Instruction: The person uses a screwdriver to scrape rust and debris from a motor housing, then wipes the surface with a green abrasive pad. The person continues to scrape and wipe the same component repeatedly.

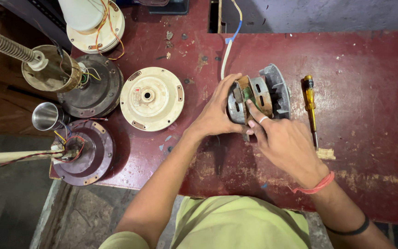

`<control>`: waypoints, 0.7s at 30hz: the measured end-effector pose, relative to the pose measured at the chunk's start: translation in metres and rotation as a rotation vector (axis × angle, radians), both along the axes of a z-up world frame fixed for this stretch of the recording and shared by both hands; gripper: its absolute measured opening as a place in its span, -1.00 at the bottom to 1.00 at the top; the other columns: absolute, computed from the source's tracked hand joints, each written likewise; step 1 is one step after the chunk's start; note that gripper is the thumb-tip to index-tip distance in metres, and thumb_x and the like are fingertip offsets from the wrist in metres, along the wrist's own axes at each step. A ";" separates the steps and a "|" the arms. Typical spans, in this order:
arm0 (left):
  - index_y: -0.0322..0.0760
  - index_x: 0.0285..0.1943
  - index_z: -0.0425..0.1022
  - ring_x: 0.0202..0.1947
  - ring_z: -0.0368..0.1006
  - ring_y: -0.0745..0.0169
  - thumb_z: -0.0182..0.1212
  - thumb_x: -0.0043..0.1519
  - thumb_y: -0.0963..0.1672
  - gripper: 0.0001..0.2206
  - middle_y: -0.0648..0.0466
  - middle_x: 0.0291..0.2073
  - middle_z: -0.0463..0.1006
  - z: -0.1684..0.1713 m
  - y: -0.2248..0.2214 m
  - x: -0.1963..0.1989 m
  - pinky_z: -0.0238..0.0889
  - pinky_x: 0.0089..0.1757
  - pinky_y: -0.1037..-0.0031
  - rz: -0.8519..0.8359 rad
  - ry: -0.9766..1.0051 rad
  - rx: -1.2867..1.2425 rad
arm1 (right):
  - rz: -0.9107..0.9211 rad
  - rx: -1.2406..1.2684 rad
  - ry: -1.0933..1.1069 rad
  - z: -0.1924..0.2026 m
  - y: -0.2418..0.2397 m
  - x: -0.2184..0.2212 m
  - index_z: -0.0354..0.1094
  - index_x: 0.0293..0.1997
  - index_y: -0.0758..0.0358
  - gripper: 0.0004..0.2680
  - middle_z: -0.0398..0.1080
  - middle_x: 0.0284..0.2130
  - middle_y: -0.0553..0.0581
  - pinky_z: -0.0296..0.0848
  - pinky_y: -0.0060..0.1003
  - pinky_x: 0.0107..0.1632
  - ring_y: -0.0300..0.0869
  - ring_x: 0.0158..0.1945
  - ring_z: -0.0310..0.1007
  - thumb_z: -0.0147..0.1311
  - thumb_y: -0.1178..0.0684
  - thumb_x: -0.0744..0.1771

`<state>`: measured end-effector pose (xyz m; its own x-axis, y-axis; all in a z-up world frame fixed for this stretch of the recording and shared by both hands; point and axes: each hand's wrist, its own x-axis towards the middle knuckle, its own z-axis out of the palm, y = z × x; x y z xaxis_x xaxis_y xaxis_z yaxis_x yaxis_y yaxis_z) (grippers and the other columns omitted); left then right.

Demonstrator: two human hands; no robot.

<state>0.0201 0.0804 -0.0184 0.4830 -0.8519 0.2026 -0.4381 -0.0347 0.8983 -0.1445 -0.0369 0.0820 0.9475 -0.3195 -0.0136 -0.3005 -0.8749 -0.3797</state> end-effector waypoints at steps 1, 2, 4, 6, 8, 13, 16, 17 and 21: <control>-0.18 0.57 -0.02 0.54 0.04 -0.14 0.70 -0.31 -0.02 0.20 -0.14 0.50 0.09 0.000 0.000 0.000 -0.01 0.43 0.14 0.008 0.005 -0.002 | -0.021 0.009 0.028 0.001 0.002 0.001 0.32 0.32 0.03 -0.67 0.46 -0.64 0.28 0.35 0.09 -0.47 0.20 -0.59 0.43 0.01 -0.01 0.37; -0.18 0.57 -0.01 0.53 0.05 -0.13 0.68 -0.31 -0.03 0.19 -0.13 0.49 0.10 -0.001 -0.001 0.000 0.00 0.43 0.15 0.016 0.011 -0.003 | -0.024 -0.013 0.039 0.002 0.004 0.001 0.33 0.32 0.02 -0.67 0.43 -0.67 0.30 0.35 0.09 -0.47 0.20 -0.60 0.42 0.00 -0.01 0.38; -0.18 0.56 0.00 0.53 0.05 -0.13 0.65 -0.32 -0.06 0.17 -0.13 0.49 0.11 -0.001 0.000 -0.004 0.01 0.43 0.16 0.025 0.025 0.002 | -0.028 -0.059 0.064 0.004 0.009 -0.004 0.34 0.32 -0.01 -0.68 0.38 -0.72 0.33 0.34 0.09 -0.46 0.21 -0.63 0.39 -0.01 -0.02 0.39; -0.18 0.57 0.01 0.54 0.03 -0.15 0.61 -0.34 -0.10 0.16 -0.13 0.49 0.09 0.001 0.001 -0.003 -0.01 0.42 0.15 0.022 0.030 0.015 | 0.000 -0.079 0.020 0.007 0.013 -0.004 0.34 0.31 0.11 -0.65 0.38 -0.71 0.32 0.34 0.09 -0.48 0.18 -0.65 0.40 -0.01 0.01 0.34; -0.18 0.56 0.01 0.52 0.04 -0.14 0.61 -0.34 -0.10 0.16 -0.12 0.48 0.11 0.002 0.000 -0.003 0.01 0.42 0.15 0.025 0.034 0.018 | -0.020 -0.032 0.046 0.007 0.012 0.001 0.32 0.32 0.12 -0.64 0.40 -0.70 0.30 0.35 0.08 -0.49 0.16 -0.67 0.40 -0.03 0.03 0.34; -0.18 0.56 0.01 0.52 0.07 -0.13 0.61 -0.31 -0.10 0.14 -0.12 0.47 0.12 0.002 0.000 -0.004 0.04 0.41 0.16 0.026 0.024 -0.005 | -0.048 -0.004 -0.016 0.003 0.006 0.015 0.42 0.21 0.08 -0.74 0.40 -0.65 0.36 0.35 0.15 -0.38 0.22 -0.53 0.43 -0.01 -0.01 0.38; -0.18 0.57 0.01 0.52 0.08 -0.13 0.63 -0.30 -0.08 0.14 -0.12 0.48 0.12 0.002 0.002 -0.006 0.04 0.42 0.17 0.025 0.026 -0.020 | -0.036 0.114 0.083 0.006 0.006 0.007 0.26 0.38 0.06 -0.64 0.42 -0.67 0.33 0.37 0.16 -0.41 0.22 -0.59 0.44 -0.04 0.04 0.37; -0.19 0.56 0.02 0.52 0.06 -0.14 0.65 -0.31 -0.08 0.15 -0.13 0.48 0.12 0.003 0.001 -0.005 0.02 0.42 0.16 0.033 0.016 -0.012 | -0.011 0.088 0.104 0.008 0.005 0.005 0.21 0.42 0.06 -0.56 0.42 -0.66 0.34 0.38 0.15 -0.41 0.22 -0.58 0.44 0.01 0.05 0.31; -0.22 0.56 0.02 0.53 0.06 -0.13 0.67 -0.31 -0.05 0.16 -0.13 0.48 0.11 0.003 0.000 -0.006 0.00 0.41 0.17 0.045 0.033 -0.012 | 0.038 0.022 0.218 0.013 0.004 -0.003 0.03 0.53 0.00 -0.28 0.46 -0.60 0.37 0.43 0.14 -0.35 0.24 -0.52 0.48 0.16 0.10 0.13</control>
